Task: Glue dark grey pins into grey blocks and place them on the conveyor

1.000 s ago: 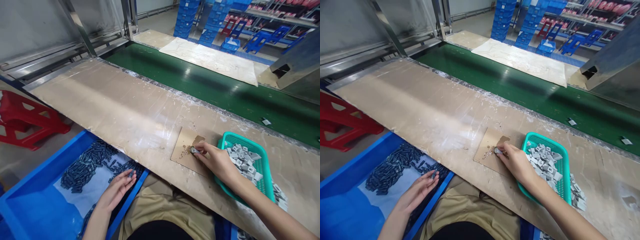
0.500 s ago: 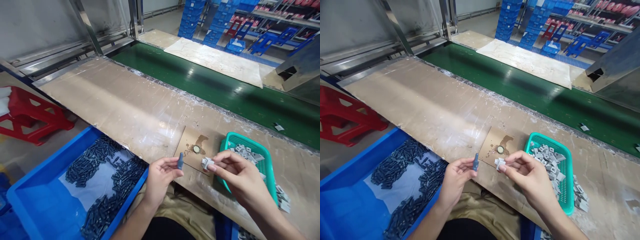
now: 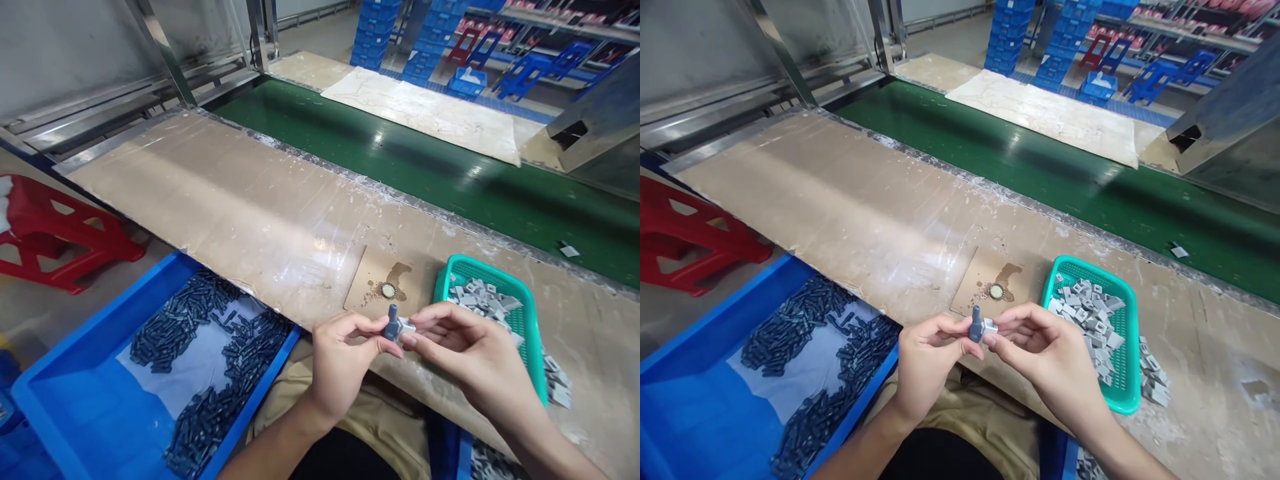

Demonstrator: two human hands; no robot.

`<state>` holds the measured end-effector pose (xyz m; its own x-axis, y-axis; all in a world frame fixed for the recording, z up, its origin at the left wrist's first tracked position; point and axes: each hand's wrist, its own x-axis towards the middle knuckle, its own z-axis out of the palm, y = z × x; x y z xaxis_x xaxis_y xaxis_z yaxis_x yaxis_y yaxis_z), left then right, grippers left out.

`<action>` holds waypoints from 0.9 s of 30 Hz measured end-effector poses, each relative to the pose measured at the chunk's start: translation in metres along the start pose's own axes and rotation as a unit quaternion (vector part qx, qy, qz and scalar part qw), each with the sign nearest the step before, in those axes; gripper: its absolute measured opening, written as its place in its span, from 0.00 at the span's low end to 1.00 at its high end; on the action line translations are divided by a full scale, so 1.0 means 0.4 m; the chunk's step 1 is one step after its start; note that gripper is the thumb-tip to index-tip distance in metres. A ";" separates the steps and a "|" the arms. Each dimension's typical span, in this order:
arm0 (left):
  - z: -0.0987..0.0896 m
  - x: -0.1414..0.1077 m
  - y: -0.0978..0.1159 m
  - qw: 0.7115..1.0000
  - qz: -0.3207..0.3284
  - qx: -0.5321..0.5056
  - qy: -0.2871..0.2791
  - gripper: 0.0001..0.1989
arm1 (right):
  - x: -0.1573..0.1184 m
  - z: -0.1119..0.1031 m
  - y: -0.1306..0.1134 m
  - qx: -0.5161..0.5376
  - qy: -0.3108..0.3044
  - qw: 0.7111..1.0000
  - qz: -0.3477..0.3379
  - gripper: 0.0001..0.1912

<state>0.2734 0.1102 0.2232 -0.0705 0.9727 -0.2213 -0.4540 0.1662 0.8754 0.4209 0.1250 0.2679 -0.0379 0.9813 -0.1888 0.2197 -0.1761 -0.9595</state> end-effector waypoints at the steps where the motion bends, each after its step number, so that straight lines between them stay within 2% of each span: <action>1: -0.002 0.003 -0.001 1.000 0.006 0.022 -0.005 0.06 | 0.002 -0.002 -0.001 -0.009 -0.003 1.000 -0.001 0.15; 7: -0.011 0.052 -0.020 0.996 0.000 0.083 -0.043 0.05 | 0.057 -0.002 0.020 -0.018 -0.029 0.999 0.011 0.17; 9: -0.017 0.074 -0.021 0.989 0.024 0.133 -0.065 0.12 | 0.111 -0.020 0.037 -0.032 -0.026 0.999 0.013 0.19; 11: -0.031 0.088 -0.013 0.977 0.066 0.196 -0.049 0.20 | 0.187 -0.067 0.053 -0.084 0.031 0.996 -0.016 0.19; 13: -0.060 0.089 0.002 0.967 0.106 0.231 0.022 0.20 | 0.276 -0.145 0.063 -0.170 0.144 0.973 -0.052 0.17; 15: -0.111 0.082 0.015 0.944 0.156 0.251 0.145 0.15 | 0.361 -0.242 0.063 -0.253 0.273 0.927 -0.042 0.12; 16: -0.144 0.078 0.019 0.922 0.185 0.263 0.214 0.14 | 0.396 -0.289 0.059 -0.272 0.312 0.910 -0.034 0.10; 18: -0.227 0.071 0.017 0.860 0.232 0.296 0.345 0.15 | 0.439 -0.367 0.049 -0.298 0.356 0.885 -0.026 0.07; 20: -0.326 0.070 -0.003 0.816 0.234 0.324 0.418 0.20 | 0.443 -0.409 0.042 -0.313 0.362 0.877 -0.032 0.05; 22: -0.427 0.081 -0.037 0.799 0.197 0.369 0.433 0.24 | 0.408 -0.409 0.047 -0.324 0.353 0.876 -0.056 0.07; 24: -0.512 0.104 -0.080 0.787 0.136 0.448 0.403 0.23 | 0.349 -0.377 0.067 -0.332 0.328 0.880 -0.087 0.08; 26: -0.564 0.141 -0.124 0.785 0.098 0.494 0.362 0.20 | 0.289 -0.331 0.098 -0.357 0.281 0.885 -0.100 0.07; 27: -0.574 0.163 -0.145 0.790 0.088 0.507 0.333 0.18 | 0.263 -0.308 0.114 -0.385 0.241 0.885 -0.099 0.06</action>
<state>0.0910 0.1268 0.0593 -0.6588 0.7499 0.0601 0.5358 0.4117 0.7371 0.5470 0.2298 0.2298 0.2296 0.9386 0.2574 0.8623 -0.0735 -0.5010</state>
